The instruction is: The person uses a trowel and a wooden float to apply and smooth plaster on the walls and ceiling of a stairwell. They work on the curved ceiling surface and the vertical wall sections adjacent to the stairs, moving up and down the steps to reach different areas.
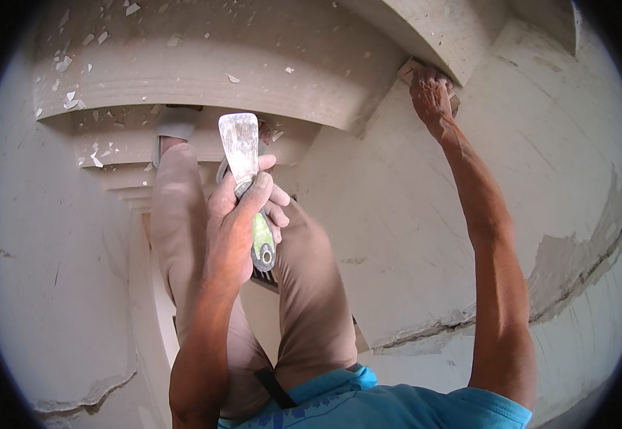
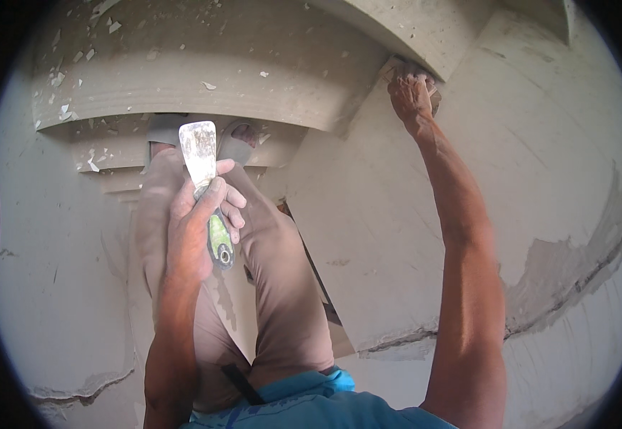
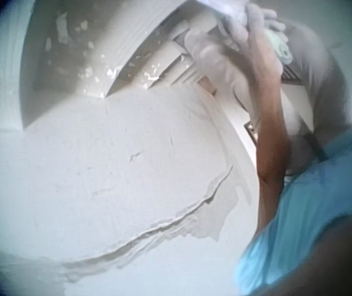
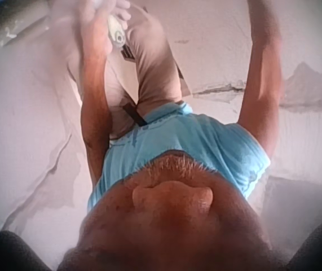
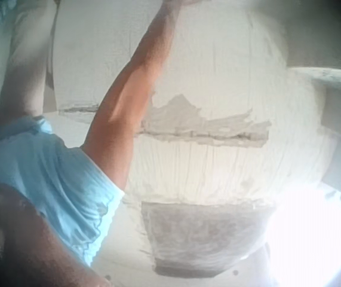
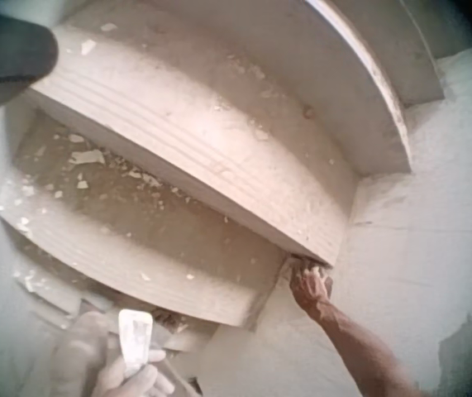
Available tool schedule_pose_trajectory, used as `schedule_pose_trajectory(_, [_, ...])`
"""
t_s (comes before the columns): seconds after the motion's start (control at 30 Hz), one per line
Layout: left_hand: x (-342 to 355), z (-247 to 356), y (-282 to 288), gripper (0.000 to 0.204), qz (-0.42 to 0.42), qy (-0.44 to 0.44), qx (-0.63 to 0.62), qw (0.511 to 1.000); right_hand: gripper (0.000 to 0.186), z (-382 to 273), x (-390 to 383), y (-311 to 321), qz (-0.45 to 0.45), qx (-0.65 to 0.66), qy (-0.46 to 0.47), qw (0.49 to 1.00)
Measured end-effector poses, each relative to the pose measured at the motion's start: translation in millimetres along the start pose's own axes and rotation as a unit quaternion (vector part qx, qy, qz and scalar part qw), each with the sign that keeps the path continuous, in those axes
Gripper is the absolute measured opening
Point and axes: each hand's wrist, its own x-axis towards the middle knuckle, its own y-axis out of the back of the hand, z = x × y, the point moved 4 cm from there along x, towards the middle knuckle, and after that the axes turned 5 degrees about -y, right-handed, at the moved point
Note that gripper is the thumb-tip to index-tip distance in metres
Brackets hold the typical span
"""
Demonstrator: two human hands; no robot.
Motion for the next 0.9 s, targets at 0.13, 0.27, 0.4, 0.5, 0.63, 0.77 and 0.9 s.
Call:
schedule_pose_trajectory(0.13, [-1,1,1,0.045,-0.009,0.000,0.003,1.000,0.026,-7,-15,10,0.018,-0.041,0.050,0.998])
schedule_pose_trajectory(0.27, [1,2,3,0.045,-0.008,0.000,-0.007,1.000,0.027,-36,-53,-28,0.047,0.025,0.161,0.986])
schedule_pose_trajectory(0.4, [-2,3,6,0.044,0.003,-0.005,-0.012,1.000,0.029,-8,-43,0,0.138,-0.119,0.137,0.974])
schedule_pose_trajectory(0.5, [-2,1,5,0.044,-0.010,0.002,-0.009,1.000,0.033,18,-26,8,0.120,-0.024,-0.015,0.992])
schedule_pose_trajectory(0.63, [-2,5,5,0.044,-0.004,-0.011,-0.011,1.000,0.036,-48,-87,3,0.010,-0.097,0.109,0.989])
schedule_pose_trajectory(0.77, [0,6,10,0.044,-0.003,-0.007,-0.021,1.000,0.031,-64,-119,-25,0.083,0.002,0.220,0.972])
schedule_pose_trajectory(0.9, [1,4,10,0.044,-0.010,-0.005,-0.014,1.000,0.036,-13,-65,14,0.082,-0.010,0.053,0.995])
